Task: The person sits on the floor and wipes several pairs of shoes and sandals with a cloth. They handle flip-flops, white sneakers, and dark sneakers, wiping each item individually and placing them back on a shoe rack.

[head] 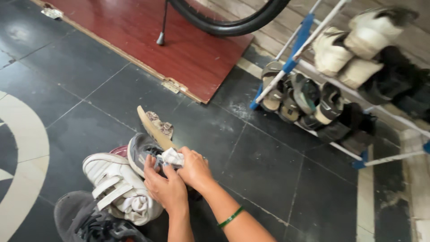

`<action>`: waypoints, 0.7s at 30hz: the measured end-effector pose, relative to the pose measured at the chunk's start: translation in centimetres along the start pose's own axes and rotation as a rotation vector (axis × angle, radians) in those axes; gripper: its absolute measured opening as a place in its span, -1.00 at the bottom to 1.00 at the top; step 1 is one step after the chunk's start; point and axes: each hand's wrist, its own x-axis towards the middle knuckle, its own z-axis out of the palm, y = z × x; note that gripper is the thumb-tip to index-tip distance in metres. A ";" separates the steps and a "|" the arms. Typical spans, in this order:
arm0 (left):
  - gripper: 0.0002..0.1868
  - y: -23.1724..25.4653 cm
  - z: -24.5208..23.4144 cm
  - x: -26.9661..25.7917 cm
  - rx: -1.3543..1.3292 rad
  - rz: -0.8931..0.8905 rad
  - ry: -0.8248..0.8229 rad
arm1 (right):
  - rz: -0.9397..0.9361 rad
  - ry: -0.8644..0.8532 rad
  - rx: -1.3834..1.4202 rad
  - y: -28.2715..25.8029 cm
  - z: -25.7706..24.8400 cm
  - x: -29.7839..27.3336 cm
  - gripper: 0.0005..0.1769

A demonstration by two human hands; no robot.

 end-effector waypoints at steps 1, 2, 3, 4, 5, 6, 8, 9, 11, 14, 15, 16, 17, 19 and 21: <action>-0.42 0.8 0.1 -0.6 0.038 -0.013 -0.005 | 0.011 -0.020 0.020 0.4 -1.3 -0.8 -0.47; -0.43 1.2 0.2 -1.4 0.076 -0.024 -0.012 | 0.007 -0.014 0.013 0.9 -2.6 -1.5 -0.48; -0.44 1.3 0.5 -2.3 0.002 -0.020 0.002 | 0.003 -0.009 0.005 1.6 -3.9 -2.4 -0.49; -0.45 1.1 0.9 -3.1 -0.074 -0.009 0.017 | -0.004 0.002 0.002 2.2 -5.3 -3.1 -0.50; -0.47 0.6 1.5 -3.9 -0.150 0.002 0.030 | 0.011 0.014 -0.008 3.1 -7.0 -3.8 -0.47; -0.47 0.1 2.5 -4.9 -0.341 -0.041 0.081 | 0.028 0.022 -0.017 4.3 -8.8 -4.7 -0.43; -0.47 -1.1 4.1 -7.2 -0.723 -0.134 0.176 | 0.001 0.055 -0.029 6.9 -13.1 -6.7 -0.41; -0.44 -1.6 3.8 -8.9 -0.818 -0.369 0.048 | 0.026 0.049 -0.042 8.0 -15.3 -7.9 -0.42; -0.34 -1.0 3.7 -12.5 -0.983 -0.836 -0.239 | 0.032 0.053 -0.036 10.2 -19.5 -11.2 -0.45; -0.26 3.5 3.9 -20.0 -1.190 -0.912 -0.704 | -0.041 0.073 -0.004 12.6 -25.4 -16.9 -0.45; -0.25 5.2 4.1 -22.1 -1.214 -0.922 -0.757 | -0.075 0.079 -0.017 13.3 -27.1 -18.9 -0.43; -0.23 6.5 3.9 -23.8 -1.243 -0.932 -0.804 | -0.112 0.081 -0.035 13.8 -28.6 -21.0 -0.40; -0.21 7.5 3.4 -24.9 -1.245 -0.947 -0.845 | -0.136 0.096 -0.033 14.2 -29.8 -23.0 -0.41; -0.16 9.6 2.5 -26.7 -1.275 -0.966 -0.906 | -0.208 0.114 -0.044 14.5 -32.6 -26.1 -0.41; -0.20 10.9 1.3 -28.1 -1.236 -0.901 -0.941 | -0.232 0.239 -0.081 14.5 -35.2 -28.6 -0.44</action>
